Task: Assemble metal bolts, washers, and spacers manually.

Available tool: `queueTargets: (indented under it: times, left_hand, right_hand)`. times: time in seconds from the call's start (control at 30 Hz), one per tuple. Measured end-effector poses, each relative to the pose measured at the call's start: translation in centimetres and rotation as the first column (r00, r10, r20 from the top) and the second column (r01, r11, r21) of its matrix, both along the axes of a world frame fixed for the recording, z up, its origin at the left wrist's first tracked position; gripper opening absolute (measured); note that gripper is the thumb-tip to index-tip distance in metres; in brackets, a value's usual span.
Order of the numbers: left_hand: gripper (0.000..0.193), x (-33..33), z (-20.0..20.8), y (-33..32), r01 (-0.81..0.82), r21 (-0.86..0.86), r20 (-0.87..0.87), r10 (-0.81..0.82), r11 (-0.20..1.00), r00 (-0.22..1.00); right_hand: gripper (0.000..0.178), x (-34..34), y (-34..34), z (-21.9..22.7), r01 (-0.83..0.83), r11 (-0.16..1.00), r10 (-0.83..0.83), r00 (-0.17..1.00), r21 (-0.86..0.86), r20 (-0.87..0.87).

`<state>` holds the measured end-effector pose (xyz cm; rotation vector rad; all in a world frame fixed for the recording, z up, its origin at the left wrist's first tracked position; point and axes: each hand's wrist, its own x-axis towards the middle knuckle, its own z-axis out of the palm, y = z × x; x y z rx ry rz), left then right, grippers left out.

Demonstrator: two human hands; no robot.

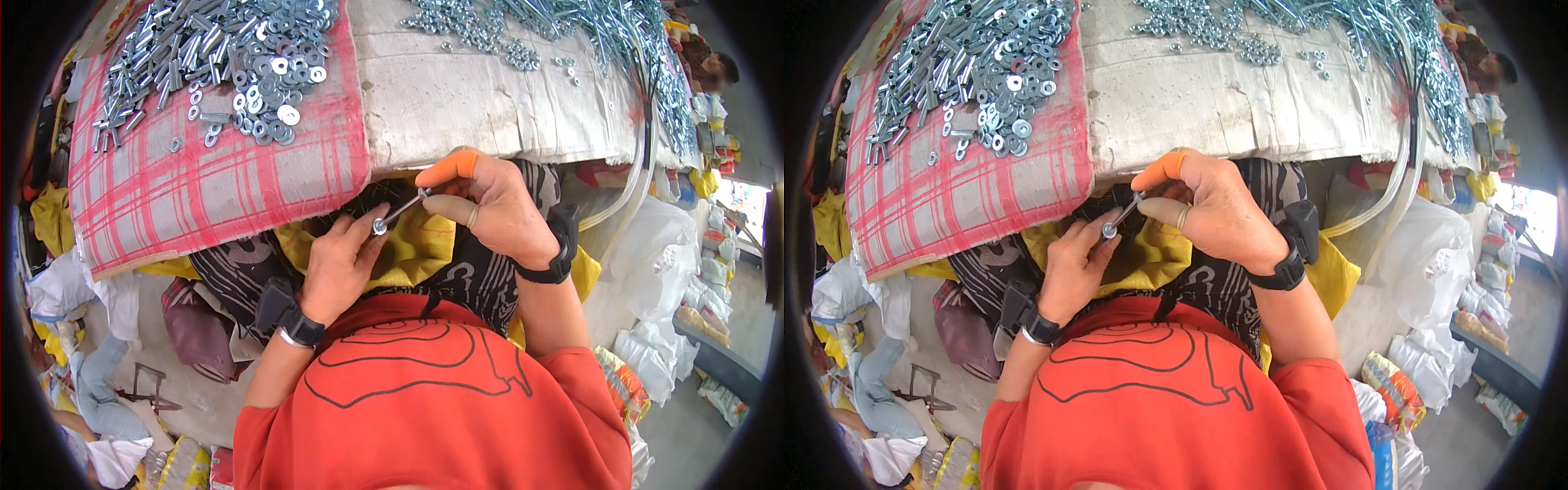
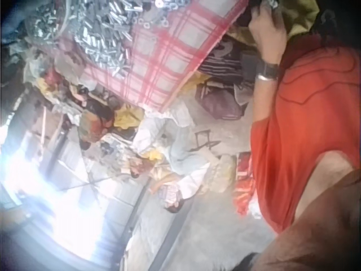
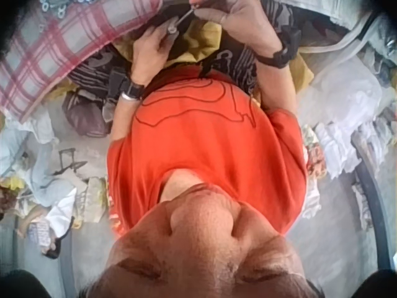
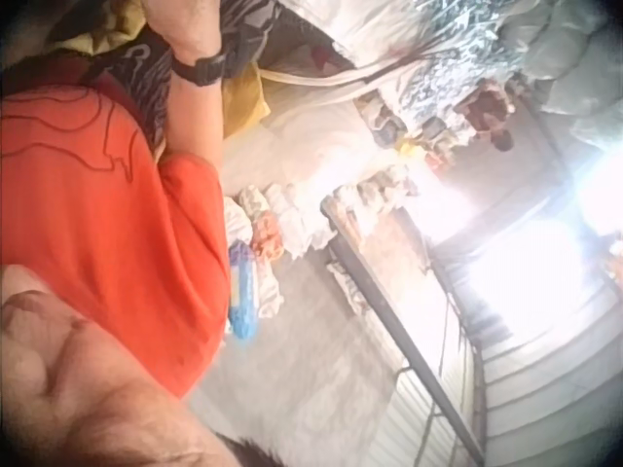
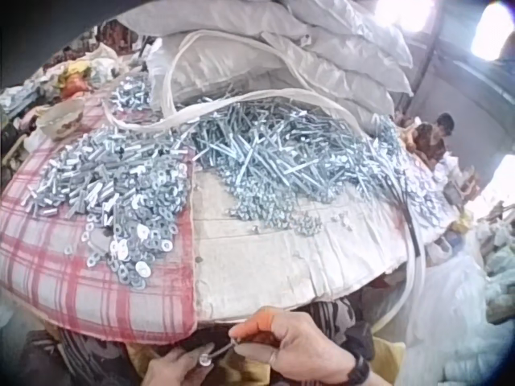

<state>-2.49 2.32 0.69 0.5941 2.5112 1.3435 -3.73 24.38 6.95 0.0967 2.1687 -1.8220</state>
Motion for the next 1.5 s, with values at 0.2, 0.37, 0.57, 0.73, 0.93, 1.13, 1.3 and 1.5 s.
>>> queueTargets:
  times: [0.2,0.37,0.57,0.73,0.93,1.13,1.3,1.5]
  left_hand:
    - [0.017,-0.1,1.3,-1.1,-0.110,0.465,0.604,-0.223,0.879,0.765]
    - [0.008,1.3,2.9,0.4,-0.219,0.513,0.605,-0.169,0.830,0.778]
    - [0.005,2.6,3.4,2.5,-0.191,0.585,0.348,-0.031,0.788,0.937]
    - [0.007,1.6,3.9,0.3,-0.356,0.626,0.558,-0.079,0.694,0.826]
    - [0.007,2.6,4.3,1.2,-0.189,0.414,0.426,-0.005,0.890,0.905]
    - [0.008,2.0,2.6,0.5,-0.100,0.339,0.025,0.098,0.935,0.995]
    - [0.013,1.7,4.0,0.6,-0.302,0.342,0.149,0.266,0.890,0.952]
    - [0.010,0.5,2.9,-0.8,-0.490,0.365,0.312,0.392,0.791,0.865]
  right_hand:
    - [0.020,1.3,0.9,0.8,0.128,0.913,-0.073,0.985,-0.388,0.155]
    - [0.036,2.9,-2.3,-1.4,0.106,0.918,-0.044,0.985,-0.383,0.167]
    - [0.043,3.4,-4.5,-1.1,0.032,0.912,-0.082,0.991,-0.408,-0.106]
    - [0.028,2.9,-4.5,-0.6,0.217,0.857,-0.157,0.974,-0.468,0.163]
    - [0.014,2.6,-3.9,-1.5,0.131,0.877,-0.049,0.981,-0.462,0.186]
    - [0.040,3.2,-4.9,-0.9,-0.087,0.963,0.031,0.976,-0.255,-0.216]
    - [0.052,2.9,-3.9,-1.4,-0.060,0.924,-0.037,0.969,-0.378,-0.244]
    - [0.062,3.7,-3.8,-2.1,-0.159,0.809,0.053,0.979,-0.565,-0.199]
